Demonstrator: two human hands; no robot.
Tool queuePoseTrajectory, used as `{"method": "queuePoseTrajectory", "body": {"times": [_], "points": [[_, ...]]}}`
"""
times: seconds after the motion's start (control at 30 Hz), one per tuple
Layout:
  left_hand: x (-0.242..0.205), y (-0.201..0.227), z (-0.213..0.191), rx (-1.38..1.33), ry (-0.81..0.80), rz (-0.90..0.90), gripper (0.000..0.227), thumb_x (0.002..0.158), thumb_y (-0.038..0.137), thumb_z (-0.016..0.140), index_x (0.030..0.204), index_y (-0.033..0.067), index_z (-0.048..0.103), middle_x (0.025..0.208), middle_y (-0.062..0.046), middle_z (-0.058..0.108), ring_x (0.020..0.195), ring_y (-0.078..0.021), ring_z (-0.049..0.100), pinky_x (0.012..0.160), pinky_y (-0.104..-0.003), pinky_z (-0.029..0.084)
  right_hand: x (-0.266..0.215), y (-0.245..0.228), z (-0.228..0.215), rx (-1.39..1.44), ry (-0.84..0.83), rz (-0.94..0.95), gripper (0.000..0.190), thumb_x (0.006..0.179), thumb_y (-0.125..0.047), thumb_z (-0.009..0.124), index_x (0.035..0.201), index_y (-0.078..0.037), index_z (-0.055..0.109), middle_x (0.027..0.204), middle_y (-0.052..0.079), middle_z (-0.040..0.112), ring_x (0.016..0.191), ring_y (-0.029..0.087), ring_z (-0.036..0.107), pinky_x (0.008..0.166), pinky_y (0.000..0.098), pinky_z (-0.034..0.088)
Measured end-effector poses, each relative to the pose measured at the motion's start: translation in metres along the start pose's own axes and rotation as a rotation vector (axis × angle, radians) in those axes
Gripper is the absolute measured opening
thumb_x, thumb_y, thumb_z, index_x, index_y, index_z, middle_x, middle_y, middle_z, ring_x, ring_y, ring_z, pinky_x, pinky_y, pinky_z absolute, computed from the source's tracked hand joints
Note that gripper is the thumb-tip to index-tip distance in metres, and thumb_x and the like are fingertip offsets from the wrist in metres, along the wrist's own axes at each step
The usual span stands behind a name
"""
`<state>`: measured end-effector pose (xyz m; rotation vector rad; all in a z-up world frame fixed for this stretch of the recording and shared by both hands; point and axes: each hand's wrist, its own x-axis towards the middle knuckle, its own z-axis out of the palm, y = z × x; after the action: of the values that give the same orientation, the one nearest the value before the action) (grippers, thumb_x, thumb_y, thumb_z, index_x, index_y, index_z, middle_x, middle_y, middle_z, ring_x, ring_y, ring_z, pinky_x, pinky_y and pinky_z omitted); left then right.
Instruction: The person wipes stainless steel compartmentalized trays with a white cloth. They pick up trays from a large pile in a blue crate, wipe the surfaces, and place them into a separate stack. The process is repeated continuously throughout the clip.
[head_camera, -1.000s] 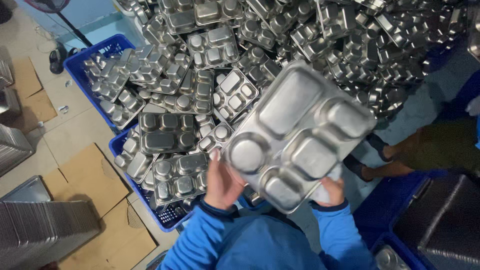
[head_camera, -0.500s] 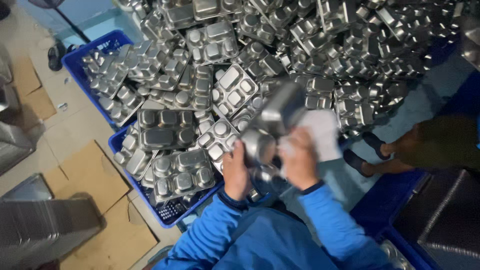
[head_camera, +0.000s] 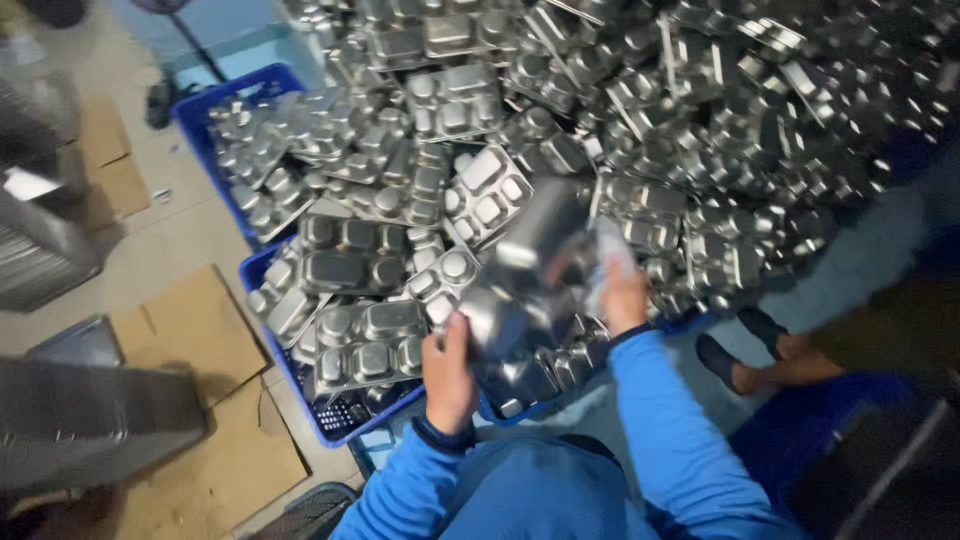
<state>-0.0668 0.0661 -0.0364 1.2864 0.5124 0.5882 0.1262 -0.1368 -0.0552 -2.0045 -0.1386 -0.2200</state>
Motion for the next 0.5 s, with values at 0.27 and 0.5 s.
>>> {"method": "queuePoseTrajectory", "body": {"times": [0.27, 0.5], "points": [[-0.024, 0.064, -0.035, 0.071, -0.267, 0.934, 0.070, 0.098, 0.065, 0.045, 0.058, 0.0088, 0.035, 0.056, -0.003, 0.042, 0.057, -0.0203, 0.045, 0.077, -0.039, 0.047, -0.018, 0.014, -0.043, 0.947, -0.405, 0.385, 0.039, 0.103, -0.026, 0.054, 0.132, -0.002, 0.064, 0.119, 0.030, 0.051, 0.106, 0.045, 0.047, 0.089, 0.0563, 0.040], [-0.060, 0.049, -0.035, -0.090, 0.150, 0.547, 0.054, 0.105, 0.055, 0.043, 0.130, 0.0075, 0.050, 0.132, -0.011, 0.053, 0.126, -0.0242, 0.050, 0.112, -0.038, 0.038, -0.032, 0.045, -0.066, 0.930, -0.545, 0.407, 0.029, 0.097, -0.018, 0.059, 0.121, -0.001, 0.065, 0.104, 0.022, 0.056, 0.090, 0.036, 0.053, 0.077, 0.0487, 0.044]]}}
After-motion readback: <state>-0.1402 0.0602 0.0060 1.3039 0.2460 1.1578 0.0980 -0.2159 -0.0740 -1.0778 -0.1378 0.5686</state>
